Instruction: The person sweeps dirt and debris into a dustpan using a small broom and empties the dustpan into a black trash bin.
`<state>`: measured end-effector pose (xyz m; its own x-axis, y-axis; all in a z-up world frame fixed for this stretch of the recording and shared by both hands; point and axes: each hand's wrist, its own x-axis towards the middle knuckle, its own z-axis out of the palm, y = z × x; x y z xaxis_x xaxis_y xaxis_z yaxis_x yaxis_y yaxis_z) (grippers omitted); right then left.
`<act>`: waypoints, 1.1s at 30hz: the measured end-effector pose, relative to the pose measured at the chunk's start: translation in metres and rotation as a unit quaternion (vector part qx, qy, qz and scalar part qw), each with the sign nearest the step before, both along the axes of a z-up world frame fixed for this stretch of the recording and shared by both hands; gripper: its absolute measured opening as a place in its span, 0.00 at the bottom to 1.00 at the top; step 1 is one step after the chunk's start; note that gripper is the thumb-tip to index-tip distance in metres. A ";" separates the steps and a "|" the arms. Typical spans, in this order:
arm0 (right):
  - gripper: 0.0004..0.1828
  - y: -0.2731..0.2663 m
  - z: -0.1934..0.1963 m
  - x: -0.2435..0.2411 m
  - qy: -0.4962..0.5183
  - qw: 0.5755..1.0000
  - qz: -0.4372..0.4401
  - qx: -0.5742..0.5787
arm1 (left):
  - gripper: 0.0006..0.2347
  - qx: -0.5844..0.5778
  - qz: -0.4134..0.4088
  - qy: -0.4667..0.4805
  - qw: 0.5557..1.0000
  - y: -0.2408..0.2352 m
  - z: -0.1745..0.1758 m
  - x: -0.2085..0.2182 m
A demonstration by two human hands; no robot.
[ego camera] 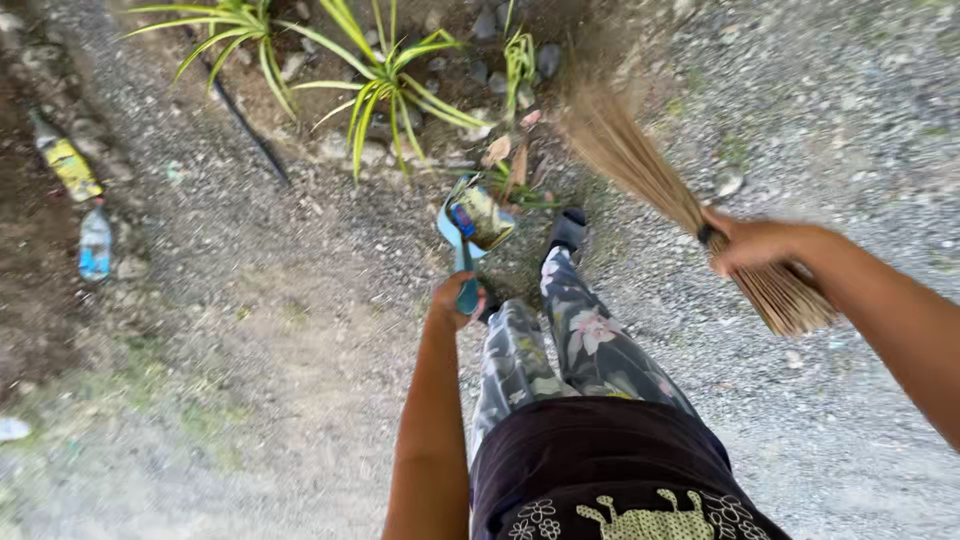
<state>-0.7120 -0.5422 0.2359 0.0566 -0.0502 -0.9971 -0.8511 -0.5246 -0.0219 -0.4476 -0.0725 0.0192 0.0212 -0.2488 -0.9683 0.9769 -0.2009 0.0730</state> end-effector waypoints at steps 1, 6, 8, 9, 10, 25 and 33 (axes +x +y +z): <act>0.69 0.001 0.031 -0.019 -0.023 1.000 0.000 -0.015 | 0.10 -0.003 -0.001 0.000 1.000 -0.007 -0.003 0.006; 0.66 0.004 0.125 -0.030 0.033 0.994 -0.094 -0.049 | 0.09 0.019 -0.049 0.003 0.999 -0.015 0.001 0.017; 0.63 0.005 0.108 -0.017 -0.016 0.981 -0.188 -0.037 | 0.09 0.034 -0.042 0.012 0.998 -0.025 0.001 0.019; 0.61 0.008 0.084 -0.007 -0.071 0.963 -0.259 -0.009 | 0.09 0.044 -0.026 0.021 0.998 -0.031 0.000 0.017; 0.57 0.024 0.053 0.006 -0.040 0.975 -0.211 -0.047 | 0.09 0.054 -0.010 0.031 0.998 -0.034 0.000 0.012; 0.68 0.131 0.080 -0.026 -0.096 0.950 -0.280 -0.099 | 0.13 0.007 0.041 0.121 0.992 -0.022 -0.013 0.023; 0.68 0.156 -0.003 0.044 -0.023 0.982 -0.185 -0.039 | 0.13 0.007 -0.021 0.049 0.999 0.023 -0.023 0.022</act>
